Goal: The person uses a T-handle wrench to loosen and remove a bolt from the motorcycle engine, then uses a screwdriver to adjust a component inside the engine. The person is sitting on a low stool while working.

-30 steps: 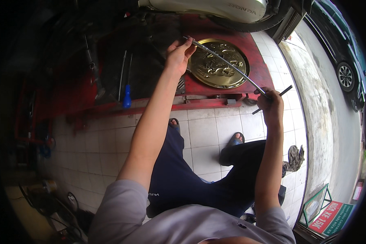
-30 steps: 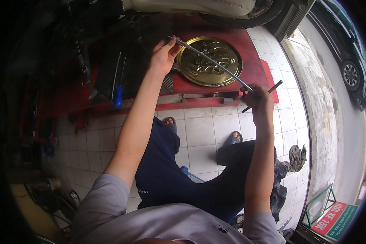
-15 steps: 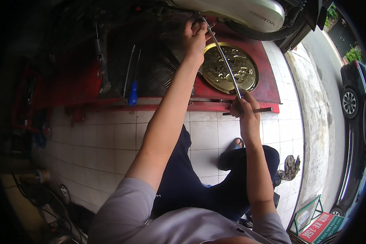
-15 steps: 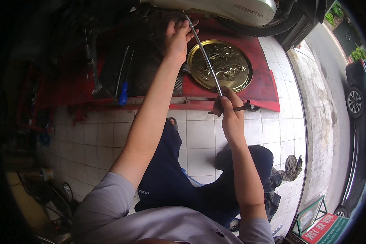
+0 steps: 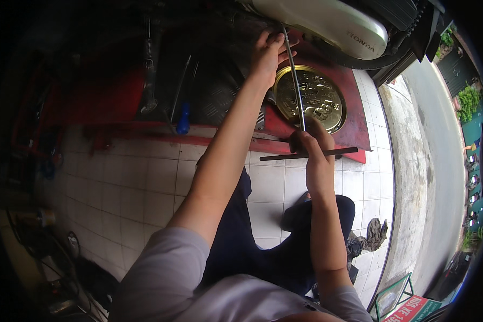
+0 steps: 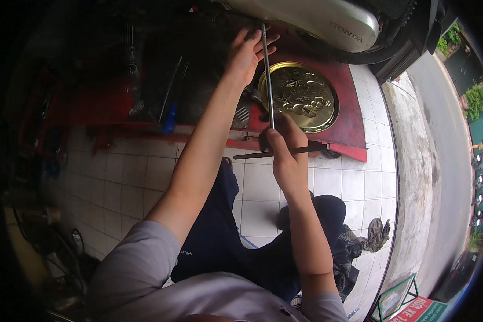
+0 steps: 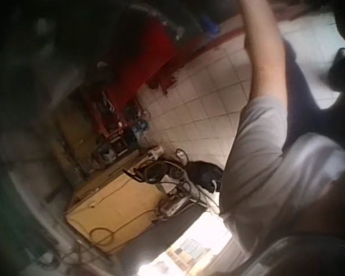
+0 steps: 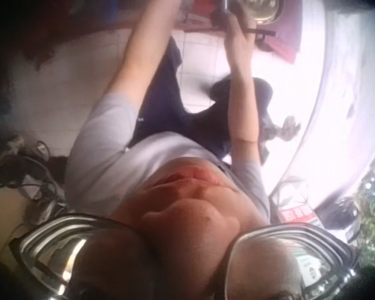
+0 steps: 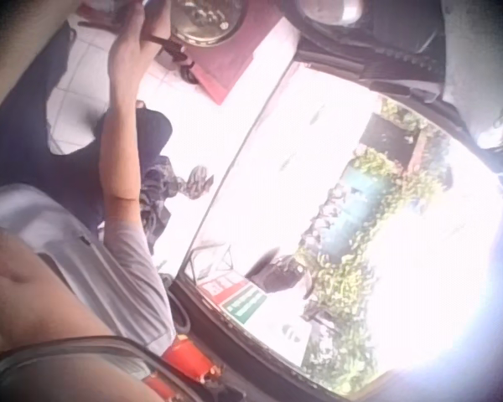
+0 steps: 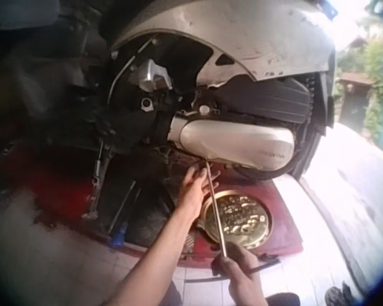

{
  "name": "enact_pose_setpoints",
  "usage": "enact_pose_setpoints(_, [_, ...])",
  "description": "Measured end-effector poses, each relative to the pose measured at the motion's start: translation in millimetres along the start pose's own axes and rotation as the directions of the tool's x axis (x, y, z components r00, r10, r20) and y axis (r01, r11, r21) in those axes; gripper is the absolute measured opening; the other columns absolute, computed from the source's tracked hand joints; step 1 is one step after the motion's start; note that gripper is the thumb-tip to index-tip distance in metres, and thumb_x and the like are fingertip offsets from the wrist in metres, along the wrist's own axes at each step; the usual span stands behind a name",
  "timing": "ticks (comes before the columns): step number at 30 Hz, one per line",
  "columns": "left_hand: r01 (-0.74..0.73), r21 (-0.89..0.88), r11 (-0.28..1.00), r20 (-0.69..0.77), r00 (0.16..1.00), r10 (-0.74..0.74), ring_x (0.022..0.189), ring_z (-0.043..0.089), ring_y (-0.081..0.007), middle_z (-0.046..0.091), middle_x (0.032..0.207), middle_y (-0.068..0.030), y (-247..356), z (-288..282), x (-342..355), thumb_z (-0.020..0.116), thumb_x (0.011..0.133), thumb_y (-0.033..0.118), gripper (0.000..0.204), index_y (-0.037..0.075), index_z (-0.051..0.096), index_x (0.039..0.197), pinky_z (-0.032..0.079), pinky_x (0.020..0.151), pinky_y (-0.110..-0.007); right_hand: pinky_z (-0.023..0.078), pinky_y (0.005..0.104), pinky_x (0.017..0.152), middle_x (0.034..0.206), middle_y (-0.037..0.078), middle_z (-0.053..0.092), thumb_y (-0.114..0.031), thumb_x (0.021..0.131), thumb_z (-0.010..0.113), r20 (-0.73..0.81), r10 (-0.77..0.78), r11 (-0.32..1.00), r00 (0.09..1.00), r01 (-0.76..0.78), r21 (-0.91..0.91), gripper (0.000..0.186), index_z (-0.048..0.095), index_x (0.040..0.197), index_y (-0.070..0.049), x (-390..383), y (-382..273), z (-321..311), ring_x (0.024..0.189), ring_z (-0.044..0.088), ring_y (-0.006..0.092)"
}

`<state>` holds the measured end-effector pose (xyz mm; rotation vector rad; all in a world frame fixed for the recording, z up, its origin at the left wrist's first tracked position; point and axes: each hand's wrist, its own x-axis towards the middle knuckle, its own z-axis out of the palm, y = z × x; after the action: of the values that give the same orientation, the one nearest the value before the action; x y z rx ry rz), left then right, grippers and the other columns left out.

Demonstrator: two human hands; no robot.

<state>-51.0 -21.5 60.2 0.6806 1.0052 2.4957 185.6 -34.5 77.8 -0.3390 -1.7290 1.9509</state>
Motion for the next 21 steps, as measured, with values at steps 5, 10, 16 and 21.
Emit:
enact_pose_setpoints(5, [0.129,-0.13,0.983,0.133,0.985,-0.112,0.1,0.065,-0.0283,0.063,0.115,-0.011,6,-11,-15,0.05,0.097,0.02,0.025,0.009,0.05,0.119,0.053,0.081,-0.037,0.037,0.0198,0.05,0.08,0.005,0.057,-0.012,0.092,0.051,-0.163,0.165,0.972,0.973,-0.133,0.194,0.029,0.053,0.117,0.003,16,3,3,0.064,0.053,0.0078])
enact_pose_setpoints(10, [0.4,0.082,0.913,0.174,0.896,-0.408,0.071,0.065,-0.0124,0.066,0.082,-0.0024,7,-15,-46,0.051,0.096,0.039,0.029,0.011,0.059,0.093,0.049,0.062,-0.025,0.045,0.018,0.054,0.085,0.004,0.055,-0.014,0.091,0.051,-0.183,-0.11,0.99,0.977,0.09,-0.112,0.034,0.049,0.125,-0.007,14,2,-9,0.07,0.055,0.0072])
enact_pose_setpoints(16, [0.513,0.373,0.773,0.335,0.702,-0.628,0.061,0.059,-0.0101,0.064,0.073,0.0002,52,-28,-102,0.035,0.096,0.059,0.056,0.01,0.06,0.083,0.043,0.054,-0.024,0.036,0.0161,0.049,0.084,0.002,0.054,-0.009,0.089,0.053,-0.074,-0.075,0.996,0.994,0.078,0.035,0.027,0.052,0.116,-0.004,11,-29,31,0.062,0.046,0.0038])
enact_pose_setpoints(21, [0.375,0.472,0.798,0.547,0.585,-0.599,0.057,0.059,-0.01,0.062,0.069,-0.0011,91,-17,-137,0.051,0.094,0.048,0.046,0.005,0.061,0.083,0.044,0.051,-0.023,0.038,0.0176,0.055,0.082,0.0,0.053,-0.015,0.085,0.063,0.025,-0.163,0.984,0.986,0.161,0.073,0.029,0.053,0.108,-0.001,21,-13,17,0.068,0.048,0.0042])
